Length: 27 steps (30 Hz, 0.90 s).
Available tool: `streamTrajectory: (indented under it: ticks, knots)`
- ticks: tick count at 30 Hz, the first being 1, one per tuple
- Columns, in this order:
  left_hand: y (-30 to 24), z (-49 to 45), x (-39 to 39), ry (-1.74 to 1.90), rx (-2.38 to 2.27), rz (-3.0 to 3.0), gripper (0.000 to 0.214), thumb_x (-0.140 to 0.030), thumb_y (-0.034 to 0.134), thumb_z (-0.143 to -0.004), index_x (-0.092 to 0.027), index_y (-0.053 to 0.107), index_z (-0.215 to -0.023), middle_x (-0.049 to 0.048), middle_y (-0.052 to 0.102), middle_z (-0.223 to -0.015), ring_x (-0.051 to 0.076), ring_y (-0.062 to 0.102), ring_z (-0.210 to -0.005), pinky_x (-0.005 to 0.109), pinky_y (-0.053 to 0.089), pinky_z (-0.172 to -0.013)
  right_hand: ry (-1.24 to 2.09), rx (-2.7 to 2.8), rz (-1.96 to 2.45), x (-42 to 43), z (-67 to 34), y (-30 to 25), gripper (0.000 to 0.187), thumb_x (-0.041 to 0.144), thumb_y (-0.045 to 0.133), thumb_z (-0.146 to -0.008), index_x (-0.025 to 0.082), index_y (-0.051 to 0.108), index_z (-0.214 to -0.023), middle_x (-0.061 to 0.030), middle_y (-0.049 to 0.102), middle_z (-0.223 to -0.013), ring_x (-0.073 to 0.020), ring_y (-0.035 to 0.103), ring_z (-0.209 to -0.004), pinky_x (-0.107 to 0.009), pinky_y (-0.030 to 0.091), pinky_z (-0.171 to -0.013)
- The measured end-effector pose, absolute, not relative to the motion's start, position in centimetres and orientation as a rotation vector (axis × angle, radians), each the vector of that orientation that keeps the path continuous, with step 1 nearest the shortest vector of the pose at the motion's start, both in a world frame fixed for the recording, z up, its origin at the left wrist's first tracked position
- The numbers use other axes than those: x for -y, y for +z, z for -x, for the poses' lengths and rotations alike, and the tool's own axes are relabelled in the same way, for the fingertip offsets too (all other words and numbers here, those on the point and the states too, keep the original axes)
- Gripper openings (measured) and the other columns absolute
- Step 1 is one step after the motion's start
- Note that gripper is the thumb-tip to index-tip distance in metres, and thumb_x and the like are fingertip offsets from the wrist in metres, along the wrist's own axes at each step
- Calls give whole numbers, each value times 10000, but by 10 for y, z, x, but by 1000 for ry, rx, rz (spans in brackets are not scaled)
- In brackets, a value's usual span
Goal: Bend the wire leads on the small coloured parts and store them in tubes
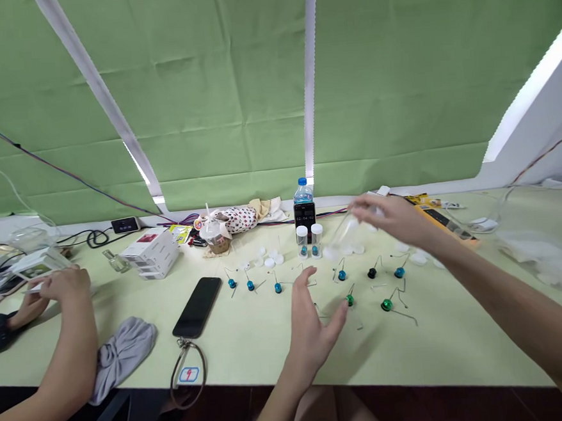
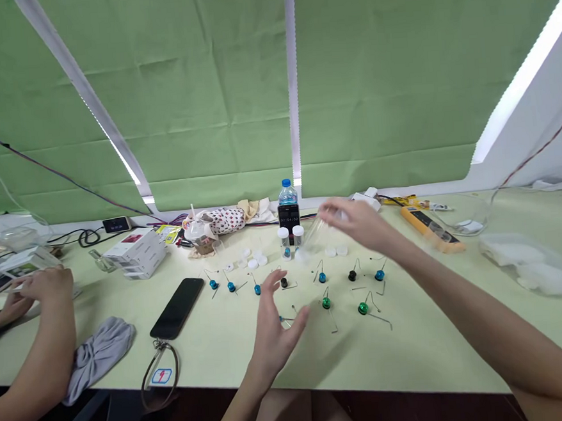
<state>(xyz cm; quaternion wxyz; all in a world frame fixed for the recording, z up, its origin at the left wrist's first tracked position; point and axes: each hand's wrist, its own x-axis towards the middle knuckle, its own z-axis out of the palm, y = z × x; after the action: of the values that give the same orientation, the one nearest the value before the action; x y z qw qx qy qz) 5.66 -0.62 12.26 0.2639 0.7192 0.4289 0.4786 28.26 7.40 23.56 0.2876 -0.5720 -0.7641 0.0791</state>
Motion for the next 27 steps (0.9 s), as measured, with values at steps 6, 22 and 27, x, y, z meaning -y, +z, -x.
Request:
streamTrajectory:
  ticks: [6, 22, 27]
  knots:
    - [116, -47, 12, 1394, -1285, -2054, 510, -256, 520, -846, -201, 297, -1301, 146, 425, -1287, 257, 408, -1221, 453, 379, -987, -173, 2071, 2137, -200, -310, 220, 429, 461, 439, -832, 149, 631, -1054, -167, 651, -998, -288, 587, -893, -342, 400, -715]
    - [105, -27, 13, 1381, -1388, -2106, 506, -246, 510, -849, -181, 302, -1305, 162, 420, -1281, 270, 394, -1230, 476, 379, -986, -166, 2056, 2342, -236, -319, 175, 661, 674, 300, -838, 130, 615, -1043, -211, 611, -1040, -343, 570, -951, -418, 416, -734]
    - [102, -28, 16, 1422, -1391, -2127, 497, -231, 500, -849, -171, 299, -1299, 172, 401, -1282, 278, 373, -1243, 497, 365, -994, -454, 2267, 1904, -196, -267, 167, 401, 457, 345, -922, 160, 551, -1095, -176, 589, -1067, -304, 525, -1021, -376, 408, -766]
